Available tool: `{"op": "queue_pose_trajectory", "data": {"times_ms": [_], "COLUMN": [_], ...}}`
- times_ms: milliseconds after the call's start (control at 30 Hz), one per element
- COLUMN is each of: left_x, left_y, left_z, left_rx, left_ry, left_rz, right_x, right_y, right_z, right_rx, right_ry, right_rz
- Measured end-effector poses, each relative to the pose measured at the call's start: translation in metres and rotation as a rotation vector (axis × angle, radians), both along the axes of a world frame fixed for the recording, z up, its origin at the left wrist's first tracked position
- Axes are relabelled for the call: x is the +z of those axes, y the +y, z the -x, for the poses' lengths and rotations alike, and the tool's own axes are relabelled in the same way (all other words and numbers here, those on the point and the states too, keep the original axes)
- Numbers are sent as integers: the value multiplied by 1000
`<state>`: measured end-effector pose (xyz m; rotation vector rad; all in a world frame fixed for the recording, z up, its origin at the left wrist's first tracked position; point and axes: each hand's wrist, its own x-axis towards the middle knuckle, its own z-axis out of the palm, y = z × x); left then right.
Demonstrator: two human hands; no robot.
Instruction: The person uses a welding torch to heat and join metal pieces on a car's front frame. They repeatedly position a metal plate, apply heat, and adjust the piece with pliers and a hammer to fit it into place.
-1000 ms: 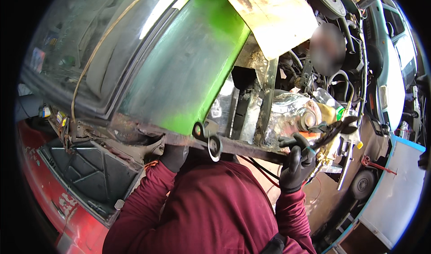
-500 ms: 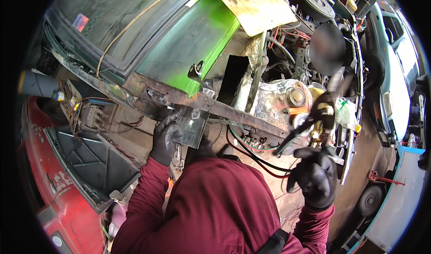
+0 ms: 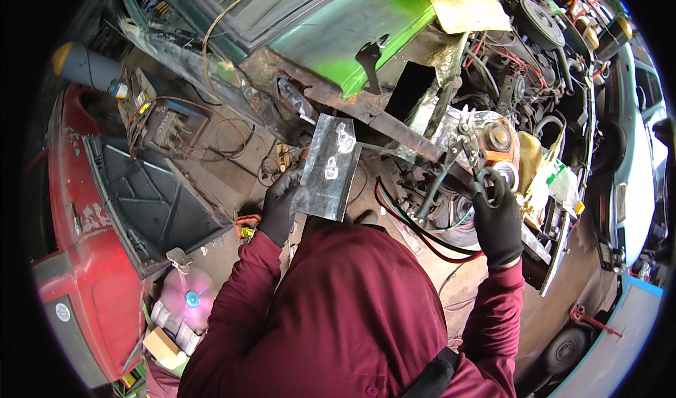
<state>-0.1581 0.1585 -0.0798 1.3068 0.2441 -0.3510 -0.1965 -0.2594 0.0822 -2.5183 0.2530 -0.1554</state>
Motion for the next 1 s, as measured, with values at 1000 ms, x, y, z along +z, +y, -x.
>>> {"op": "queue_pose_trajectory", "data": {"times_ms": [1000], "left_x": [-11], "left_y": [13], "left_z": [24], "left_rx": [159], "left_ry": [-39], "left_rz": [271], "right_x": [31], "right_y": [36], "right_z": [45], "right_rx": [-327], "right_ry": [-331], "right_rz": [-200]}}
